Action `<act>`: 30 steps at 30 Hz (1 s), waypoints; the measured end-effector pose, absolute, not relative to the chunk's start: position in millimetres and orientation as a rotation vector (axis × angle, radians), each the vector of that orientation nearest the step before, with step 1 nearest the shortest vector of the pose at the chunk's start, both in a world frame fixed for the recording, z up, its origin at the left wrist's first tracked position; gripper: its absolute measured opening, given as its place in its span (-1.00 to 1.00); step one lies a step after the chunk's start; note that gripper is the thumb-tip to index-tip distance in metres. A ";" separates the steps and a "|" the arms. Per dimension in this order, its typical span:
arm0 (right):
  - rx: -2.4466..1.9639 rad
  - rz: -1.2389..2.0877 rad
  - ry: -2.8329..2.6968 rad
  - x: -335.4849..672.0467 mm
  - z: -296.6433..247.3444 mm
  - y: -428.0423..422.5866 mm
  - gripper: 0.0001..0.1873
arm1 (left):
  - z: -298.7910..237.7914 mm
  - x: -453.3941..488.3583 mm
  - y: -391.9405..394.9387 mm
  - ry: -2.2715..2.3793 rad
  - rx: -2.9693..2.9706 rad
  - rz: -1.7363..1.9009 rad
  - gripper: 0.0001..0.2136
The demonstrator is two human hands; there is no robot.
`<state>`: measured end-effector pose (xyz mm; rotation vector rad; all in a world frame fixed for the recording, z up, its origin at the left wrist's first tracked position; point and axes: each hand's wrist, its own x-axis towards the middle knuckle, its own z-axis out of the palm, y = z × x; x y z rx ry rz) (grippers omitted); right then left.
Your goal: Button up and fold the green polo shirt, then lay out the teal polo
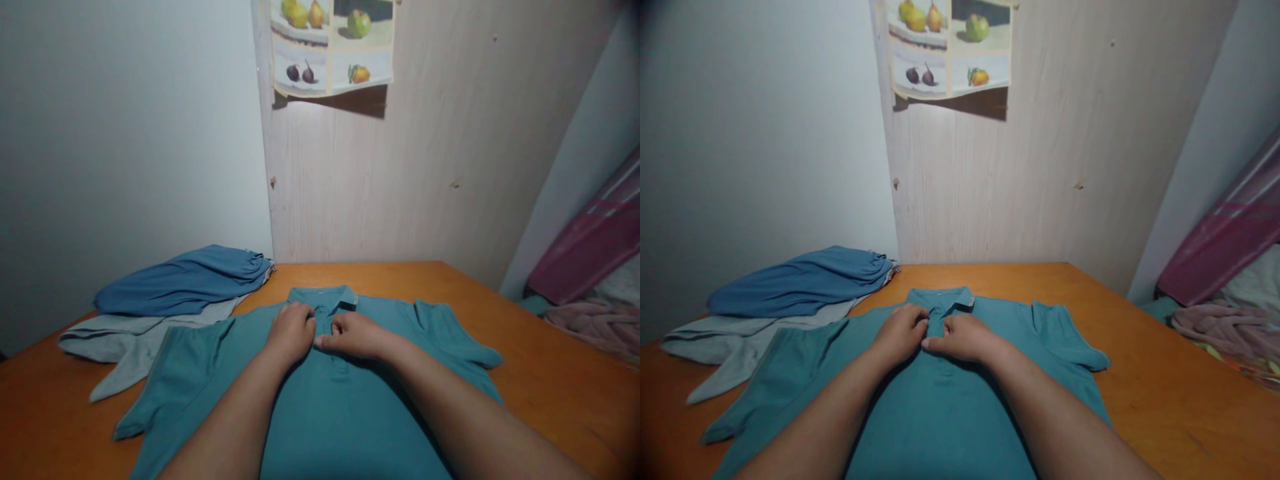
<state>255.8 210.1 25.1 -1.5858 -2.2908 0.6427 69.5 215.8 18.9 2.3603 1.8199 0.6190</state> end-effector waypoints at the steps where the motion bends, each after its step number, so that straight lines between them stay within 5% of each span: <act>1: -1.590 0.612 -2.328 255.2 27.1 207.9 -0.52 | 21.8 69.7 215.4 1.826 2.346 0.651 -0.73; 8: -1.655 0.614 -2.282 253.4 27.0 206.5 -0.89 | 29.3 70.8 214.9 1.829 2.148 0.633 -0.83; 24: -1.474 1.107 -2.024 267.9 21.7 215.4 -0.89 | 25.1 79.4 203.7 1.594 2.195 0.439 -0.92; 30: -1.506 1.113 -2.000 268.0 26.3 213.6 -0.89 | 31.8 82.1 196.9 1.616 2.175 0.415 -0.78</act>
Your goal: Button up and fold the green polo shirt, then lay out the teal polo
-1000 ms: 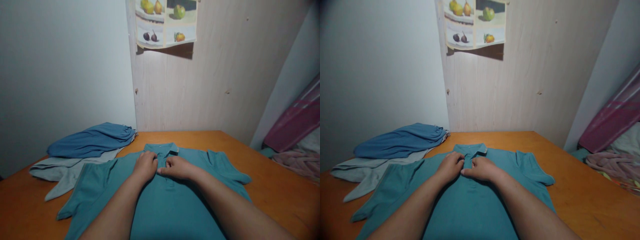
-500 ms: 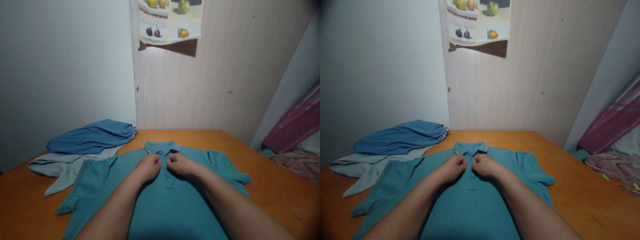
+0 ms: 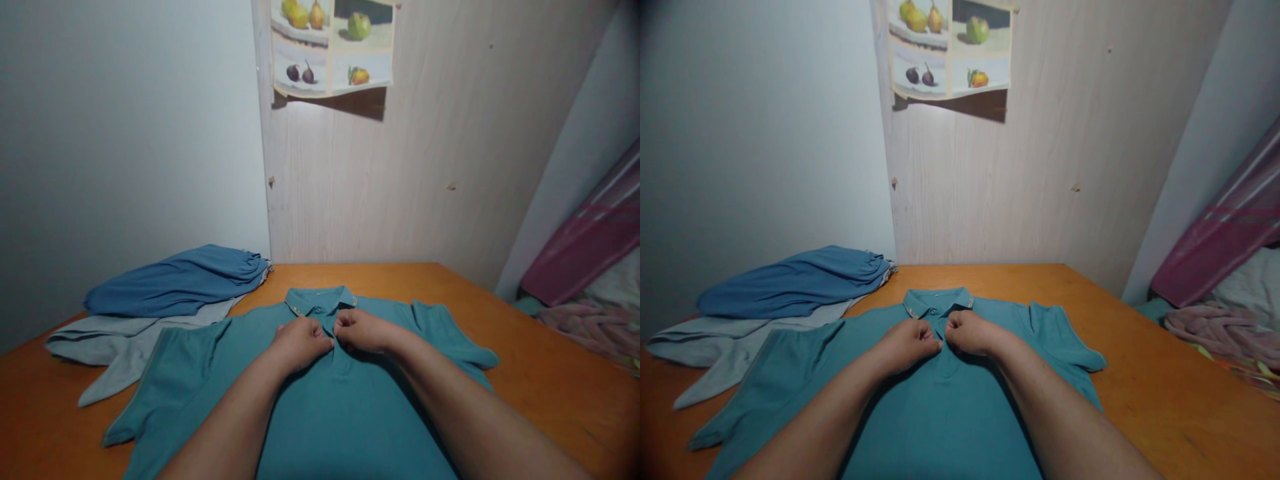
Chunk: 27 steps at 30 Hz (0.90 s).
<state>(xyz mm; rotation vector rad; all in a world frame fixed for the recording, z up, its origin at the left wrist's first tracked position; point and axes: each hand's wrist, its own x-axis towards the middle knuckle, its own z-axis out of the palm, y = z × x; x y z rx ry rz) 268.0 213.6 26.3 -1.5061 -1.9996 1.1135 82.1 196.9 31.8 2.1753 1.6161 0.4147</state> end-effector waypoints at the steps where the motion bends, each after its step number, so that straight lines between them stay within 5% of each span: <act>1: -1.508 1.120 -1.994 267.6 27.5 212.9 -0.89 | 32.2 82.1 196.1 1.594 2.173 0.420 -0.76; 12: -1.485 1.099 -2.037 269.2 33.7 211.2 -0.69 | 32.5 88.1 190.9 1.588 2.239 0.446 -0.71; 16: -1.567 1.046 -2.000 268.3 34.5 211.6 -0.79 | 30.5 88.0 191.9 1.594 2.246 0.452 -0.68; 23: -1.722 1.271 -1.959 272.1 45.8 210.8 -0.78 | 30.3 81.8 196.8 1.556 2.170 0.443 -0.95; 27: -1.683 1.464 -1.881 276.3 50.4 209.8 -0.75 | 33.4 81.1 196.8 1.535 2.145 0.431 -0.85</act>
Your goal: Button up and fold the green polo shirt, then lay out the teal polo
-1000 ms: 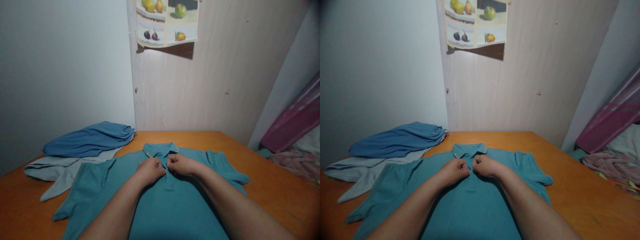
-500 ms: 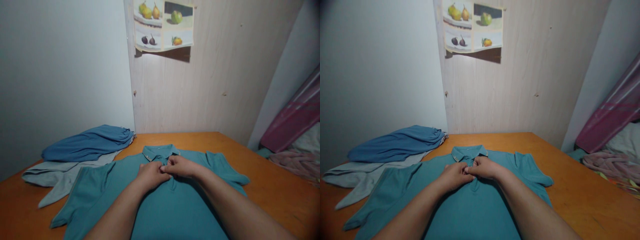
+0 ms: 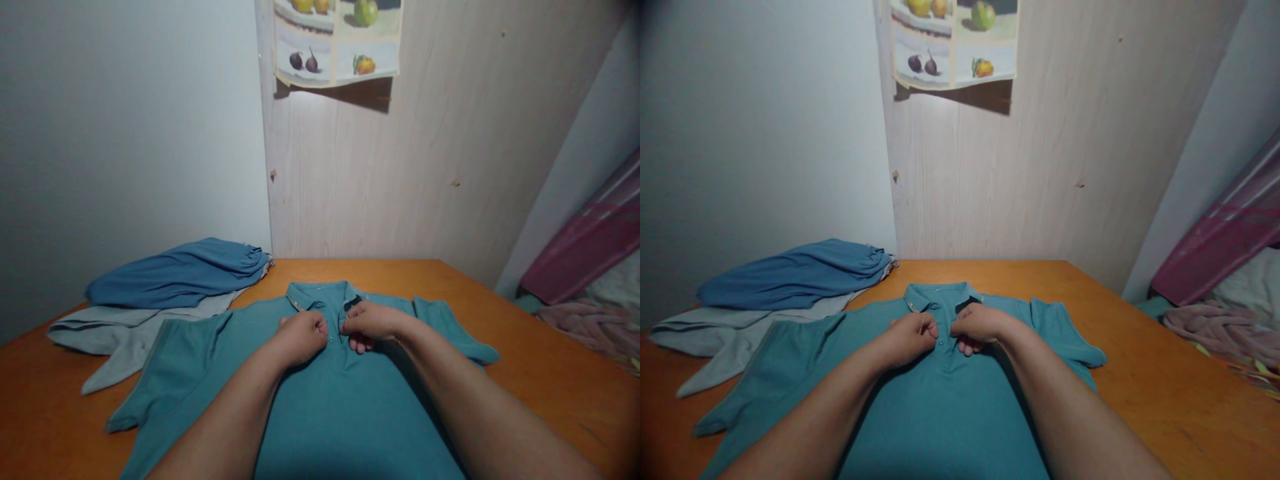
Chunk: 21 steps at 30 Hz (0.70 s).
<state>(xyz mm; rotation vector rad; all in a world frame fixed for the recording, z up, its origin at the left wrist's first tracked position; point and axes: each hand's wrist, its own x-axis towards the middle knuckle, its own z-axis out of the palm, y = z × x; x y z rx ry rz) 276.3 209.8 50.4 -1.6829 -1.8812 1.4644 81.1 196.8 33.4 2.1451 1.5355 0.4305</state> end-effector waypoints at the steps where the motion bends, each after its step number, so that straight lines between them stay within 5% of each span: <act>1: -1.653 1.511 -1.847 277.1 50.3 209.7 -0.76 | 34.1 81.4 196.5 1.530 2.145 0.430 -0.83; 21: -1.530 1.585 -1.797 276.7 39.8 211.8 -0.90 | 24.3 90.8 195.9 1.563 2.140 0.423 -0.90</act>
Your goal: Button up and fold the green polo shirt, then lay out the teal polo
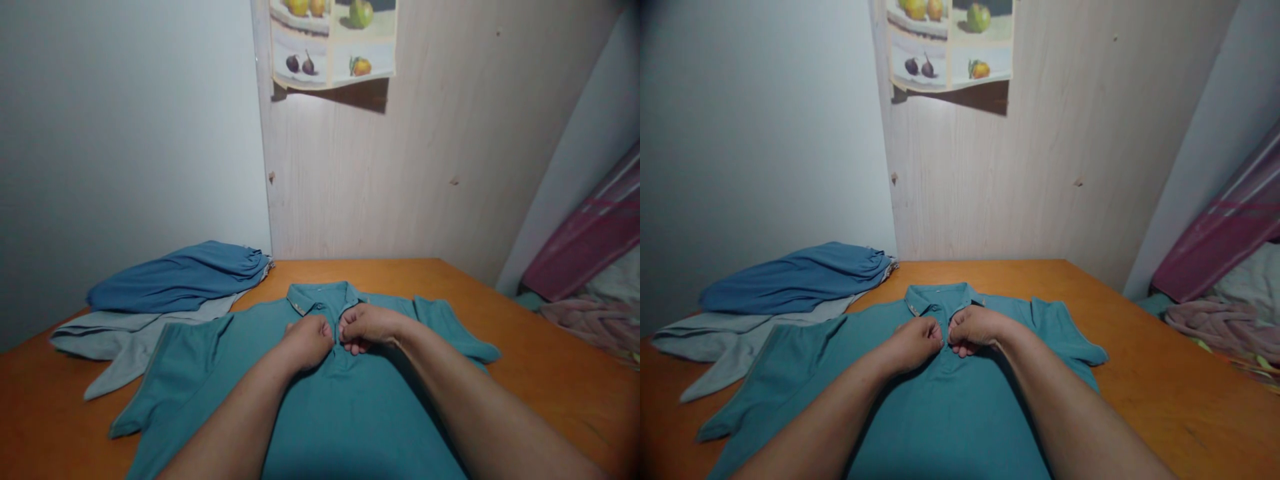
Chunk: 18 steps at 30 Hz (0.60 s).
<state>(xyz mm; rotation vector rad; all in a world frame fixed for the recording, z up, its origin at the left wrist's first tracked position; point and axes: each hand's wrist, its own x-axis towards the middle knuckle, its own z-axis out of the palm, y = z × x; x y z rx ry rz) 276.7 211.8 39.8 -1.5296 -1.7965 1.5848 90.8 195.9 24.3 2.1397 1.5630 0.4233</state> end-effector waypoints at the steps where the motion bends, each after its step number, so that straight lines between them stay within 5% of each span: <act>1: -1.526 1.588 -1.787 276.7 39.3 212.2 -0.90 | 22.2 89.9 196.9 1.528 2.135 0.458 -0.91; 18: -1.471 1.587 -1.716 275.9 36.6 214.9 -0.89 | 24.0 85.9 199.3 1.294 2.035 0.625 -0.95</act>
